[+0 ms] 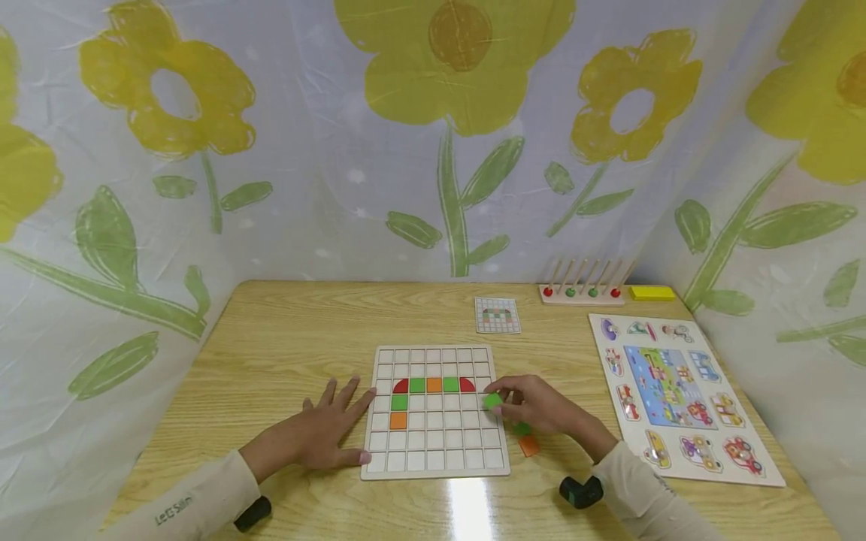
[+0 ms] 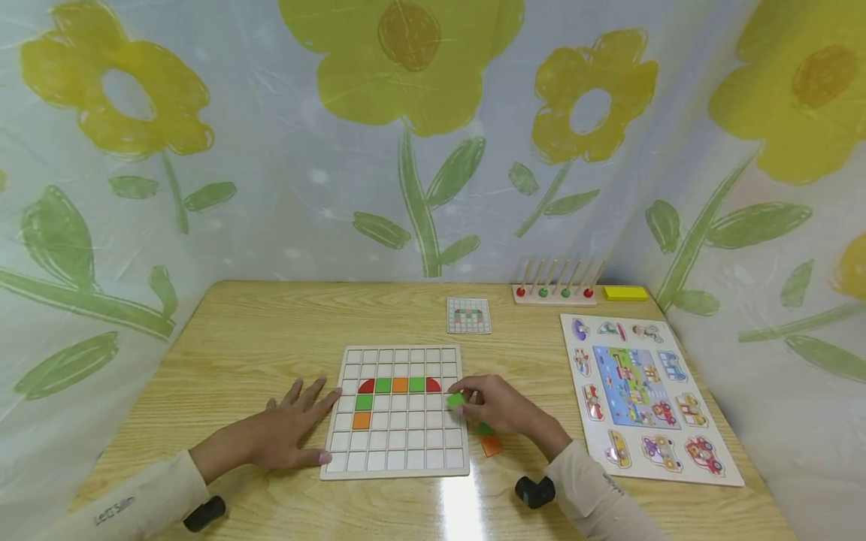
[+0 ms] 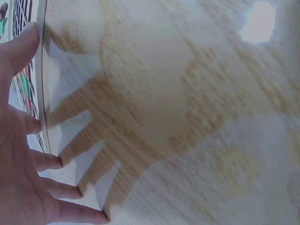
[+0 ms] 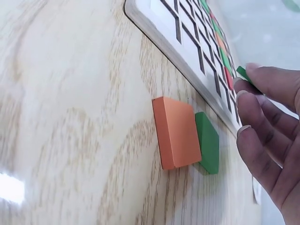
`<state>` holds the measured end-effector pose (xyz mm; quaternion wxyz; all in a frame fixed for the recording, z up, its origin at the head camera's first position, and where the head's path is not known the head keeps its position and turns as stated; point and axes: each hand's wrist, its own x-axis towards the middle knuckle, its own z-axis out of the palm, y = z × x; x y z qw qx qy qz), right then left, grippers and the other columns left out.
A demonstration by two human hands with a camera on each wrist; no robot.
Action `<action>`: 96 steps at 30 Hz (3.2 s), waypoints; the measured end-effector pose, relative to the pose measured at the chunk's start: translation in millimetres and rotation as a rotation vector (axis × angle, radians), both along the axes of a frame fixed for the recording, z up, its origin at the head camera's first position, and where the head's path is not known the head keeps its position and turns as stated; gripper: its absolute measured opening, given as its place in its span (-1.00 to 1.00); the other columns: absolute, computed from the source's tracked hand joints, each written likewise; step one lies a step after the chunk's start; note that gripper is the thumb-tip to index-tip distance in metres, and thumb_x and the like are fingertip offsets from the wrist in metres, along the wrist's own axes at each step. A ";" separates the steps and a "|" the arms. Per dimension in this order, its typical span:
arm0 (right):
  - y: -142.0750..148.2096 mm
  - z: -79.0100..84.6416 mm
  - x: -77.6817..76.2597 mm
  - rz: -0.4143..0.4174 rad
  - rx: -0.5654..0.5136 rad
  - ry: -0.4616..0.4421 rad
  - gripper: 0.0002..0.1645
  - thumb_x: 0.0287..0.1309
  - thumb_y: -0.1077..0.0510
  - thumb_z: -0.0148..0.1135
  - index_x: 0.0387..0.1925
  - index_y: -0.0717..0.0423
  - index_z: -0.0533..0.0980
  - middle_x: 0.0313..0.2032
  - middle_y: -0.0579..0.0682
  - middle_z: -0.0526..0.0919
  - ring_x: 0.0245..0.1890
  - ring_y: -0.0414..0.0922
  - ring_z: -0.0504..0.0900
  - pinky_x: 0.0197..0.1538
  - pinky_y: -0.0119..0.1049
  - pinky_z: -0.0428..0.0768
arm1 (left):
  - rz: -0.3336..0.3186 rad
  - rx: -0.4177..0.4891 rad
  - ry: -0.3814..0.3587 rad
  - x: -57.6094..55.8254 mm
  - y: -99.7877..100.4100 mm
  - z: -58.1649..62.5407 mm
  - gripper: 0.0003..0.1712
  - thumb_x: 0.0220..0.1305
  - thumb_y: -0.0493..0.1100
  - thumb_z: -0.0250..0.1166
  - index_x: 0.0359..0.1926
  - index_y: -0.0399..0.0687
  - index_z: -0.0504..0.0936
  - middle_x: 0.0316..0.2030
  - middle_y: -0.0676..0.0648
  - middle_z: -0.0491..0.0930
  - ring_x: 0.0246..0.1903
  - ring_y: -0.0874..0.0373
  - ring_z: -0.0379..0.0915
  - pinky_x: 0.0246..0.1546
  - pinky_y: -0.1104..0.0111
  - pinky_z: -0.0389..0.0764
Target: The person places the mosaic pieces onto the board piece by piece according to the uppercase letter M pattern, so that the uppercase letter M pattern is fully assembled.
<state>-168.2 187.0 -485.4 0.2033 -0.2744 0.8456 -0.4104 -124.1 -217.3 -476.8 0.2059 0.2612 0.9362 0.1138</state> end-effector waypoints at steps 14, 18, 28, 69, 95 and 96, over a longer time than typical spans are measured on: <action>-8.2 -0.2 3.3 -0.019 -0.022 -0.041 -0.60 0.35 0.24 0.26 0.19 0.20 0.54 -0.19 0.04 0.60 -0.52 -0.13 0.62 -0.43 -0.37 0.60 | -0.009 0.000 0.014 -0.3 -0.9 -1.1 0.18 0.25 0.53 0.12 0.61 -0.05 -0.05 0.56 -0.42 -0.18 0.43 -0.65 -0.22 0.03 -0.60 0.16; -10.5 -0.7 4.3 -0.030 -0.020 -0.046 -0.59 0.34 0.23 0.27 0.19 0.21 0.54 -0.19 0.03 0.60 -0.50 -0.14 0.61 -0.42 -0.37 0.60 | -0.006 -0.005 0.011 -0.4 -0.9 -1.7 0.18 0.24 0.54 0.12 0.61 -0.04 -0.05 0.56 -0.41 -0.18 0.43 -0.64 -0.22 0.04 -0.60 0.15; -14.6 -3.0 8.9 -0.032 -0.032 -0.039 -0.60 0.34 0.24 0.26 0.18 0.21 0.55 -0.21 0.01 0.61 -0.47 -0.20 0.60 -0.39 -0.38 0.62 | -0.005 -0.002 0.017 -0.1 -0.9 -1.8 0.18 0.24 0.53 0.13 0.61 -0.05 -0.04 0.56 -0.41 -0.17 0.43 -0.65 -0.20 0.03 -0.61 0.16; -42.9 -8.0 6.7 -0.023 -0.012 -0.004 -0.59 0.29 0.15 0.34 0.15 0.12 0.60 -0.27 -0.14 0.61 -0.49 -0.30 0.45 -0.38 -0.46 0.44 | 0.003 -0.014 0.010 -0.7 -0.3 -2.0 0.19 0.23 0.55 0.11 0.62 0.00 -0.08 0.57 -0.39 -0.19 0.45 -0.62 -0.23 0.07 -0.59 0.14; -74.9 -6.3 -3.1 -0.047 0.016 0.013 -0.63 0.32 0.19 0.29 0.13 0.16 0.60 -0.32 -0.11 0.60 -0.50 -0.29 0.43 -0.41 -0.43 0.43 | 0.000 -0.008 0.001 -0.9 -1.0 -2.5 0.20 0.23 0.56 0.11 0.62 0.00 -0.09 0.57 -0.38 -0.20 0.45 -0.62 -0.26 0.08 -0.60 0.12; -75.9 -6.4 -3.4 -0.049 0.015 0.015 -0.64 0.32 0.19 0.30 0.12 0.17 0.61 -0.32 -0.11 0.60 -0.50 -0.28 0.42 -0.41 -0.43 0.43 | 0.001 -0.008 0.001 -1.0 -1.0 -2.4 0.20 0.23 0.56 0.11 0.62 0.00 -0.09 0.57 -0.39 -0.20 0.45 -0.62 -0.26 0.08 -0.60 0.12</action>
